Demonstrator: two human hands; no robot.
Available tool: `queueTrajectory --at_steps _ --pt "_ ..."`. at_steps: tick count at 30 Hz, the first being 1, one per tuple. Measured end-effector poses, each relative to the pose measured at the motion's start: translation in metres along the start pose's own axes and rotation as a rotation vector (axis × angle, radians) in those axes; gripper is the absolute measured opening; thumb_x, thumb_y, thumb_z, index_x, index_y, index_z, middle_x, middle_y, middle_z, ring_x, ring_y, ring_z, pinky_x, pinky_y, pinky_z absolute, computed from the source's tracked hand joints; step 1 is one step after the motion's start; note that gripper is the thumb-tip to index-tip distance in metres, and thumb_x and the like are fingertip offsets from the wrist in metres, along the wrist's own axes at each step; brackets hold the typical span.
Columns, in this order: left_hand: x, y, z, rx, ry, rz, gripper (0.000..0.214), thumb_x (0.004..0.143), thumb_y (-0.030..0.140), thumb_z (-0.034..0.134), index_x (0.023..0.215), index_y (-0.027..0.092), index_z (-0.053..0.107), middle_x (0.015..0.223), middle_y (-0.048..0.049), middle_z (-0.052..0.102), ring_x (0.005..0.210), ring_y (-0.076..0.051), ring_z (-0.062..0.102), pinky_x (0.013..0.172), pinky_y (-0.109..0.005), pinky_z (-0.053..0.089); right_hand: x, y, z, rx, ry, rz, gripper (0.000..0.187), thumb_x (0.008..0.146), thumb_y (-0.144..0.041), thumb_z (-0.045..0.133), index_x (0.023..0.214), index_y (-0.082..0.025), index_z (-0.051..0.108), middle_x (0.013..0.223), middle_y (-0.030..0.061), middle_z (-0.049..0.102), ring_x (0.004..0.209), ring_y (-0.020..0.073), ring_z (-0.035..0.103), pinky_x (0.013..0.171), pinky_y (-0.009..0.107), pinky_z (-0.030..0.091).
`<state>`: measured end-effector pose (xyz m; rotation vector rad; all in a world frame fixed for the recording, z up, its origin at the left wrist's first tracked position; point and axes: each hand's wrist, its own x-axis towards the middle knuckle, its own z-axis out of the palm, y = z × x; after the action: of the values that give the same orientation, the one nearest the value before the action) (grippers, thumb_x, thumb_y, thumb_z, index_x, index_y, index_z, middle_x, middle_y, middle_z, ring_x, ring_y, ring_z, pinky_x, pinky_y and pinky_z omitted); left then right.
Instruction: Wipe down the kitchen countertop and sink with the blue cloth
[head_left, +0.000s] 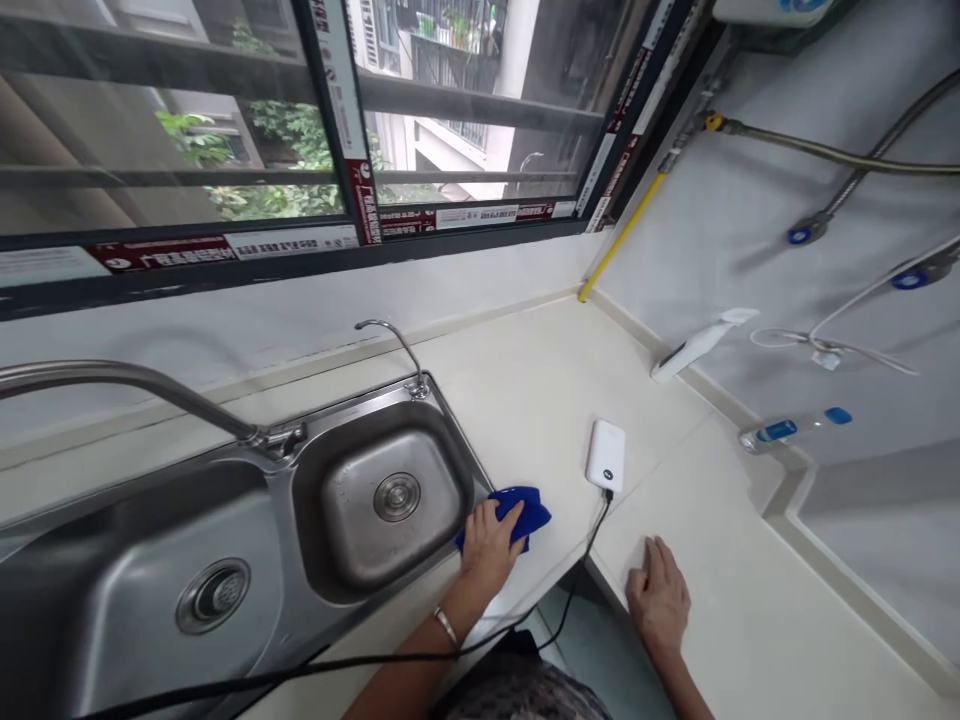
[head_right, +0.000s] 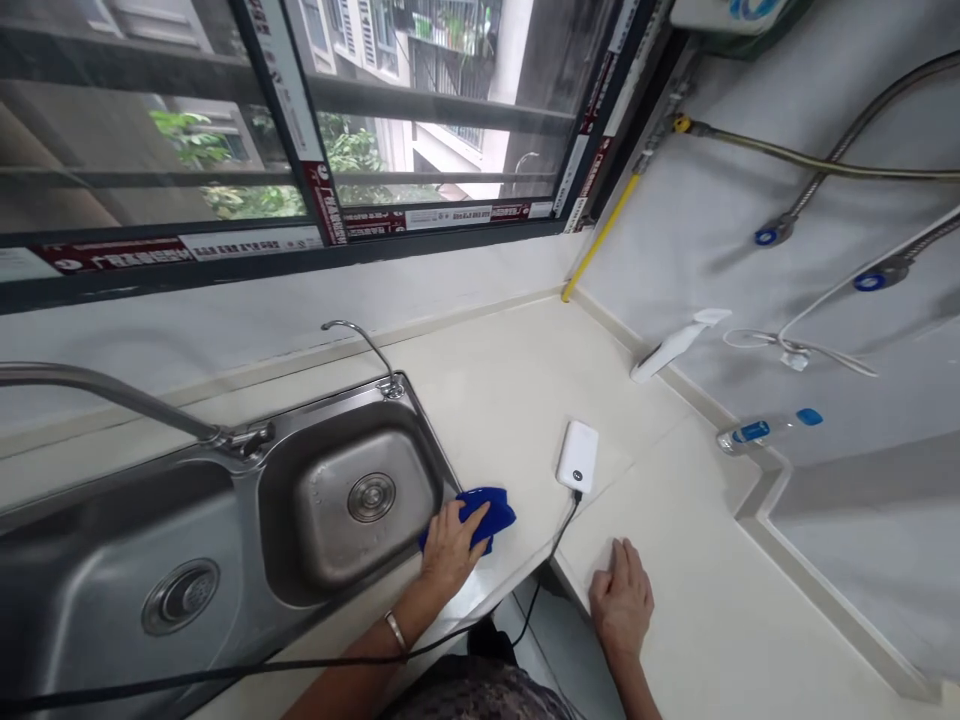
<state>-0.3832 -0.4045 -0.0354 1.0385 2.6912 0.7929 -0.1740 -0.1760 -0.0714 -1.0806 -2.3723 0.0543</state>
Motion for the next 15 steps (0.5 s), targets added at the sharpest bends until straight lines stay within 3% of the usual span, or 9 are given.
queueTrajectory --at_steps 3,7,11,15 --pt "-0.015 -0.007 -0.005 -0.025 0.003 0.038 0.06 0.085 0.025 0.071 0.141 0.035 0.052 0.13 -0.0112 0.053 0.122 -0.03 0.051 0.102 -0.049 0.048 0.001 -0.003 -0.004 0.011 -0.009 0.023 0.057 0.089 -0.033 0.034 0.137 -0.01 0.055 0.143 0.0182 0.054 0.129 0.0332 0.051 0.109 0.054 0.039" --pt "-0.052 -0.026 -0.019 -0.038 0.031 0.058 0.063 0.082 0.022 0.074 0.14 0.035 0.051 0.137 -0.0094 0.051 0.128 -0.028 0.049 0.109 -0.05 0.045 0.002 -0.006 -0.009 0.005 -0.014 0.019 0.058 0.088 -0.034 0.035 0.136 -0.008 0.056 0.143 0.0184 0.054 0.128 0.034 0.053 0.108 0.054 0.041" --pt "-0.098 -0.057 -0.028 0.034 0.174 0.115 0.065 0.079 0.025 0.074 0.14 0.03 0.053 0.135 -0.0123 0.054 0.124 -0.03 0.052 0.105 -0.052 0.048 0.002 -0.005 -0.012 0.012 -0.01 -0.001 0.058 0.088 -0.034 0.036 0.135 -0.007 0.057 0.143 0.0189 0.054 0.128 0.0345 0.054 0.108 0.053 0.043" --pt "-0.146 -0.086 -0.036 0.175 0.347 0.074 0.064 0.076 0.025 0.07 0.138 0.028 0.055 0.133 -0.0128 0.056 0.119 -0.031 0.056 0.1 -0.05 0.051 0.002 0.003 -0.012 0.025 -0.037 -0.028 0.06 0.087 -0.037 0.037 0.139 -0.011 0.054 0.143 0.0185 0.053 0.127 0.0374 0.053 0.105 0.057 0.044"
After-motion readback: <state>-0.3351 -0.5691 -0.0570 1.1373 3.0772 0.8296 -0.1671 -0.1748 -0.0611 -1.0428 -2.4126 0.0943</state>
